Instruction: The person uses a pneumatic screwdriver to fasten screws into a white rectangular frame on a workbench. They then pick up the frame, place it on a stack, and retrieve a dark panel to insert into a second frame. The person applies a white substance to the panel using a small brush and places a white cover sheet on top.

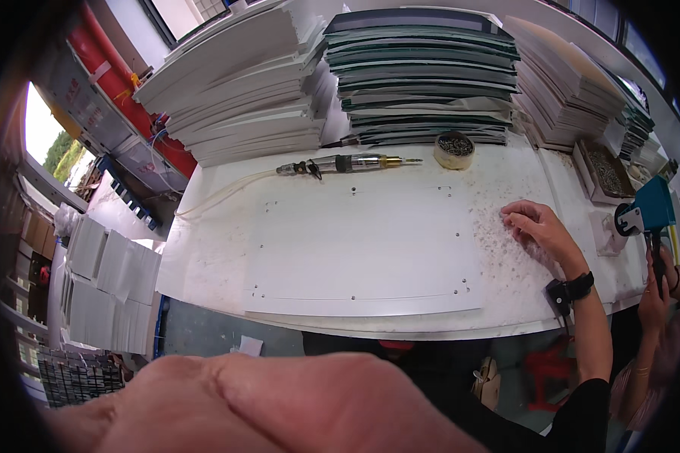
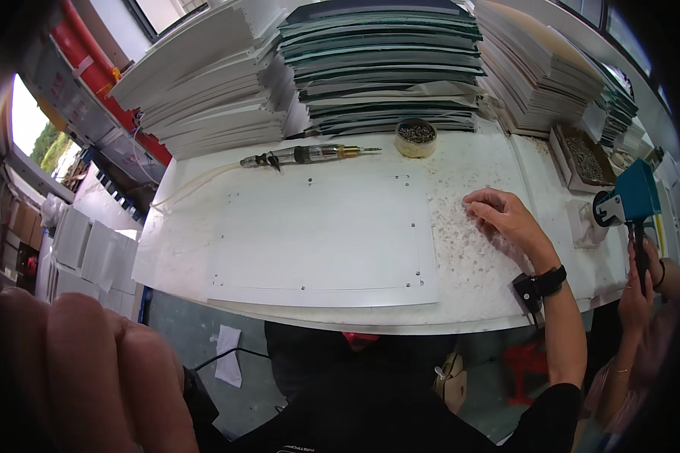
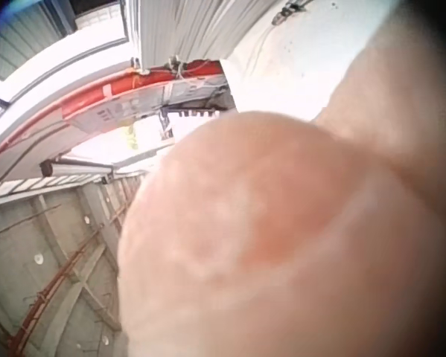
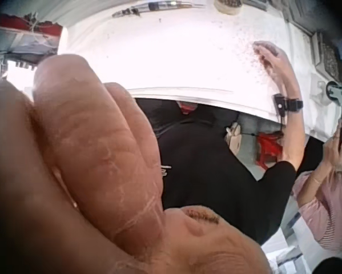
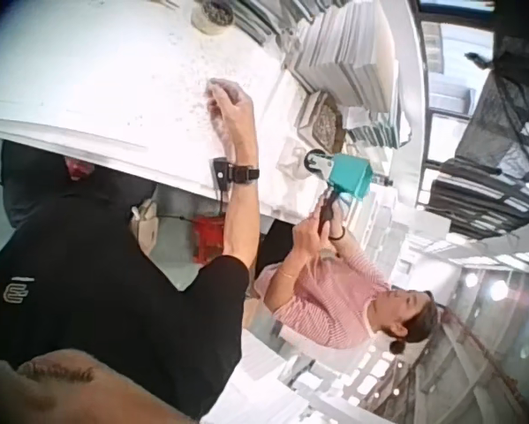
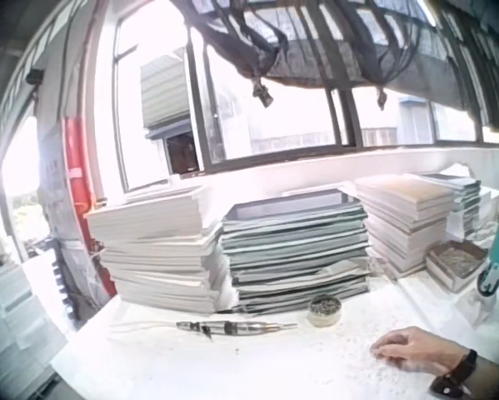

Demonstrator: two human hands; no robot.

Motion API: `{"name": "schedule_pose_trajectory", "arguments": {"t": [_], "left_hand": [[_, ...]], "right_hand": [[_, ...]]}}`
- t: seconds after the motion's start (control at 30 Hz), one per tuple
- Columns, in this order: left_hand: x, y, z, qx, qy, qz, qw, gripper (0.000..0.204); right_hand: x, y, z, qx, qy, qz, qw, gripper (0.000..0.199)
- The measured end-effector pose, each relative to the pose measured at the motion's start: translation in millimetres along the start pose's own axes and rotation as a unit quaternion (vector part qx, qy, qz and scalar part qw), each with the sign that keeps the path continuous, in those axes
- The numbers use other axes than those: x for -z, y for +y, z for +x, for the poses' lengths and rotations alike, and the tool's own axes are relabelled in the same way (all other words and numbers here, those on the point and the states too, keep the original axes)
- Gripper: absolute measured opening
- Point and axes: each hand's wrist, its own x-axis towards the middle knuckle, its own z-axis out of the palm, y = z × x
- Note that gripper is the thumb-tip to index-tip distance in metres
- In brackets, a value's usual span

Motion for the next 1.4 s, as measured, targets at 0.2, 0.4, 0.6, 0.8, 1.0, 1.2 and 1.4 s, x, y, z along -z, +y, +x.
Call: {"name": "schedule_pose_trajectory", "arguments": {"t": [0.2,0.4,0.6,0.8,1.0,1.2,1.4], "left_hand": [[13,26,-41,-0.009,0.006,-0.073,0.997,0.017],[39,21,-89,-0.014,0.038,-0.182,0.982,0.017],[68,-6,-113,-0.031,0.062,-0.3,0.951,0.017],[74,-4,-121,-0.014,0.065,-0.322,0.944,0.017],[57,7,-113,-0.016,0.052,-0.313,0.948,0.018],[41,27,-113,-0.025,0.109,-0.16,0.981,0.018],[102,-52,-206,0.317,0.29,0.63,0.647,0.057]], "right_hand": [[-19,-4,-40,0.067,0.01,-0.161,0.985,0.034],[-74,-38,-83,0.068,0.015,-0.314,0.947,0.04],[-99,-33,-93,0.085,0.054,-0.332,0.938,0.045],[-106,-26,-87,0.048,0.071,-0.335,0.938,0.045],[-111,-26,-91,0.064,0.101,-0.321,0.939,0.043],[-107,-21,-92,0.083,0.1,-0.298,0.946,0.047],[-112,-14,-101,0.102,0.122,-0.235,0.959,0.054]]}}
